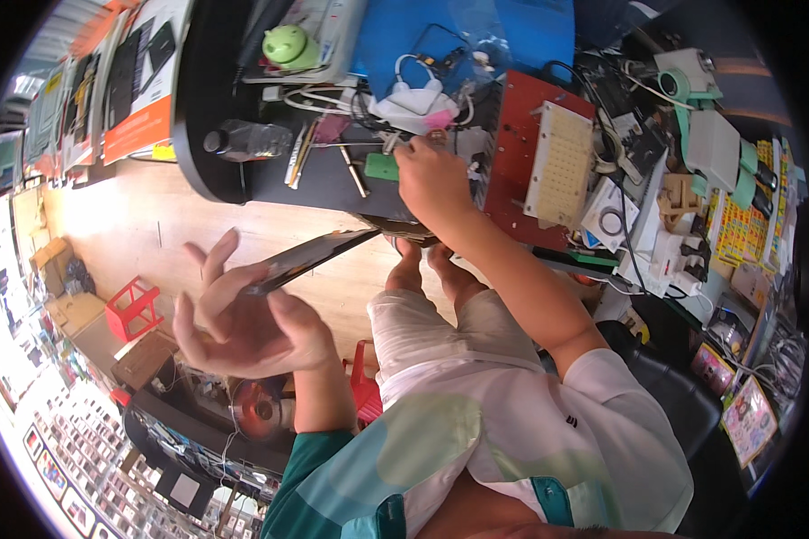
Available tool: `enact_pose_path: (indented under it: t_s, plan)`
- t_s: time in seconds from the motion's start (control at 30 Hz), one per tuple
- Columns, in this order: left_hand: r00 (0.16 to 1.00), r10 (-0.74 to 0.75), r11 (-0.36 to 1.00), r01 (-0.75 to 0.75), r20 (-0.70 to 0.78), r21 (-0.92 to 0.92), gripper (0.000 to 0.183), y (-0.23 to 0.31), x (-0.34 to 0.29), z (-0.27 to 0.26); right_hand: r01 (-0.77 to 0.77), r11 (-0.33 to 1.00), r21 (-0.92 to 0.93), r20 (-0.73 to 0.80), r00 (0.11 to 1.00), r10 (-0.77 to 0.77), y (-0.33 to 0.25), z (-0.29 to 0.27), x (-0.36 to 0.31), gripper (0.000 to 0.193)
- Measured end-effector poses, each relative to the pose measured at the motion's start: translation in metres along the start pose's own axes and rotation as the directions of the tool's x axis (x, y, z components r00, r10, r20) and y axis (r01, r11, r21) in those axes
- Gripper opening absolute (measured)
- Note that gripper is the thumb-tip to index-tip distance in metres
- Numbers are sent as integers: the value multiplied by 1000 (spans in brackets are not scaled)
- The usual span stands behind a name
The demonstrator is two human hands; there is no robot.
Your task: The person handles a small electronic device, peels a protective film from its screen, and manipulates a small circuit board with wires. They also retrieve a plastic bottle and a small packet from a drawer, then return to the workbench to continue handling the components.
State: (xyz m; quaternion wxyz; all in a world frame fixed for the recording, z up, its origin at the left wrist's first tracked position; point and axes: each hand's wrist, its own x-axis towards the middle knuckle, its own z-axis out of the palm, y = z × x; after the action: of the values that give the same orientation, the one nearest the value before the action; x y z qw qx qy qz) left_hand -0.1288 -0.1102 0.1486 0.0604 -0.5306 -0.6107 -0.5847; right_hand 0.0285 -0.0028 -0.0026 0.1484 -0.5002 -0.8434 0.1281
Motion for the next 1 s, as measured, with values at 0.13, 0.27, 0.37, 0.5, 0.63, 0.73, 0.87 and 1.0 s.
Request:
enact_pose_path:
  t_s: [0.13, 0.27, 0.37, 0.5, 0.63, 0.73, 0.87, 1.0]
  plan:
    - [999, -30, 997, 31, 20, -73, 74, -2, 7, 8, -50, 969, 243, -170, 981, 94, -10, -36, -3, 6]
    - [997, -8, 983, 22, 80, -184, 75, 5, 13, 28, 47, 853, 520, -284, 951, 120, -2, -107, -24, 11]
    - [988, 55, 968, -17, 146, -252, 77, 14, 17, 50, 81, 807, 586, -296, 948, 120, 6, -160, -45, 16]
    - [964, 110, 935, -17, 243, -354, 78, 42, 19, 84, 64, 769, 636, -264, 954, 139, 11, -203, -69, 14]
    - [959, 62, 852, 93, 276, -516, 79, 58, 12, 124, -62, 695, 716, -226, 921, 316, 26, -214, -90, 15]
    - [950, -49, 784, 227, 307, -578, 75, 66, 4, 150, 19, 771, 637, -340, 904, 259, 45, -212, -98, 15]
    - [852, -269, 647, 506, 450, -571, 74, 83, -5, 182, -41, 798, 601, -339, 891, 301, 62, -215, -110, 15]
    - [713, -430, 583, 687, 553, -433, 65, 98, -16, 209, -109, 831, 545, -341, 877, 339, 81, -210, -114, 15]
